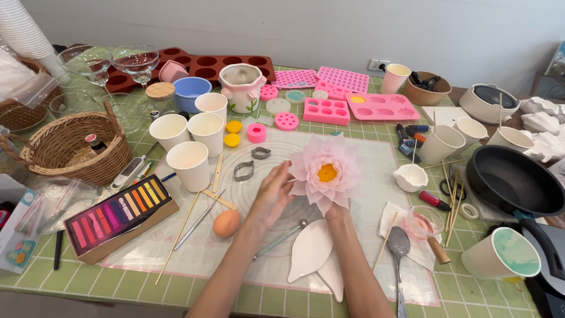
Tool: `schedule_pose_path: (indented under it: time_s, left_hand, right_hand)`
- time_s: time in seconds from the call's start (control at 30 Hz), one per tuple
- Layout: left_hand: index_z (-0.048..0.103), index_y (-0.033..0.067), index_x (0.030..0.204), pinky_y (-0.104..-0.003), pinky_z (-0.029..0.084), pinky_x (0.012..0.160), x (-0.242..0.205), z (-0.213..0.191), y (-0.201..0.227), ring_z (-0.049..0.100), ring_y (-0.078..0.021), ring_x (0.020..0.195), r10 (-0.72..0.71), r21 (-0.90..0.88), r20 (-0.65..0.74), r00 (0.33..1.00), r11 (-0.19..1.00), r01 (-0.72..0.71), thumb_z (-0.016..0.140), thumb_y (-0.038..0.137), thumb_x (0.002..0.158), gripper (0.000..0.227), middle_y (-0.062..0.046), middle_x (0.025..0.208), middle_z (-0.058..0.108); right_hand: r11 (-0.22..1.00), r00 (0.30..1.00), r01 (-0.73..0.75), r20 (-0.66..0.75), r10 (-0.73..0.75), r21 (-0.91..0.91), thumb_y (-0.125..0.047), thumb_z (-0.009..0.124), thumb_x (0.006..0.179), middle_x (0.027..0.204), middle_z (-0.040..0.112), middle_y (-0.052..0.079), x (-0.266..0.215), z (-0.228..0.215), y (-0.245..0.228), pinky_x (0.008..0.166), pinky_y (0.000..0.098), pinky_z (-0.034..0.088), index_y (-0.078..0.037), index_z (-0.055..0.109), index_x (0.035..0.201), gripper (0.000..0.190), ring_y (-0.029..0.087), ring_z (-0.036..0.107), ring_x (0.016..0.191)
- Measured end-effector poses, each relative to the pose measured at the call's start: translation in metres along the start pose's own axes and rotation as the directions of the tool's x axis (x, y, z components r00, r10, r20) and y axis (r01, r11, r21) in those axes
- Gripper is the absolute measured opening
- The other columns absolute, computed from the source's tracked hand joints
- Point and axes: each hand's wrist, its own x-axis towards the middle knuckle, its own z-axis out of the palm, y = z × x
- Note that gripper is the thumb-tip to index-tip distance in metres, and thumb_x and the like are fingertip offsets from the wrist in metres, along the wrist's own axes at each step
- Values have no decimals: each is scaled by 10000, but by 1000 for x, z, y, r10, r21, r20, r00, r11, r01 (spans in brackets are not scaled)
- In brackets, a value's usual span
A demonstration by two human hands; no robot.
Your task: Assembling a decorative lotus-shaped candle by meticulously placing and adjusting individual wax petals.
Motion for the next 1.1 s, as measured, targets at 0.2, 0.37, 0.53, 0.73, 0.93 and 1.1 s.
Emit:
schedule_pose_path:
  time_s: [0.2, 0.37, 0.53, 0.73, 0.93, 1.1]
  left_hand:
    - [510, 71, 1397, -426, 534, 1001, -13, 34, 2, 632, -168, 1188, -21, 31, -2, 1000, 999, 22, 649, 356, 965, 536, -86, 1293, 633]
    - [498, 4, 1414, -471, 479, 1063, -6, 30, -10, 574, -226, 1260, -45, -122, 25, 999, 991, 47, 616, 415, 988, 604, -128, 1336, 613]
    - [403, 61, 1433, -498, 387, 1158, -6, 30, -20, 497, -311, 1350, -190, -422, -70, 979, 895, 144, 587, 481, 963, 657, -205, 1436, 491]
    - [359, 107, 1398, -523, 350, 1162, -12, 42, -12, 464, -332, 1372, -173, -471, -43, 984, 872, 132, 590, 480, 945, 631, -225, 1442, 468]
    - [343, 125, 1435, -528, 412, 1128, -8, 46, 17, 501, -338, 1324, -110, -374, 99, 989, 917, 139, 599, 468, 952, 645, -228, 1385, 503]
    - [345, 128, 1484, -453, 464, 1087, 5, 56, 68, 559, -314, 1246, -93, -218, 201, 975, 966, 137, 579, 498, 981, 667, -246, 1376, 529]
  right_hand:
    - [938, 981, 150, -74, -181, -313, -305, 489, 1062, 1448, 547, 93, -2, -20, -7, 1105, 430, 497, -104, 498, 1443, 431, 260, 544, 1337]
    - [957, 991, 129, 81, -111, -260, -322, 500, 1082, 1400, 570, 126, -15, 38, 9, 1053, 491, 516, -93, 500, 1413, 402, 315, 563, 1282]
    - [954, 987, 147, -29, -160, -261, -340, 487, 1071, 1406, 572, 129, -18, 47, 6, 1074, 498, 503, -94, 500, 1440, 444, 320, 565, 1290]
    - [954, 973, 217, -34, -228, -205, -412, 446, 1040, 1428, 563, 158, -21, 37, 0, 1122, 520, 441, -67, 498, 1442, 533, 344, 539, 1323]
    - [977, 991, 130, -3, -133, -170, -355, 483, 1050, 1440, 552, 150, -23, 74, -5, 1146, 535, 420, -83, 519, 1421, 461, 338, 522, 1338]
    - [936, 989, 136, -11, -148, -325, -237, 504, 1055, 1498, 537, 145, -31, 119, 6, 1203, 460, 402, -49, 499, 1477, 462, 299, 496, 1400]
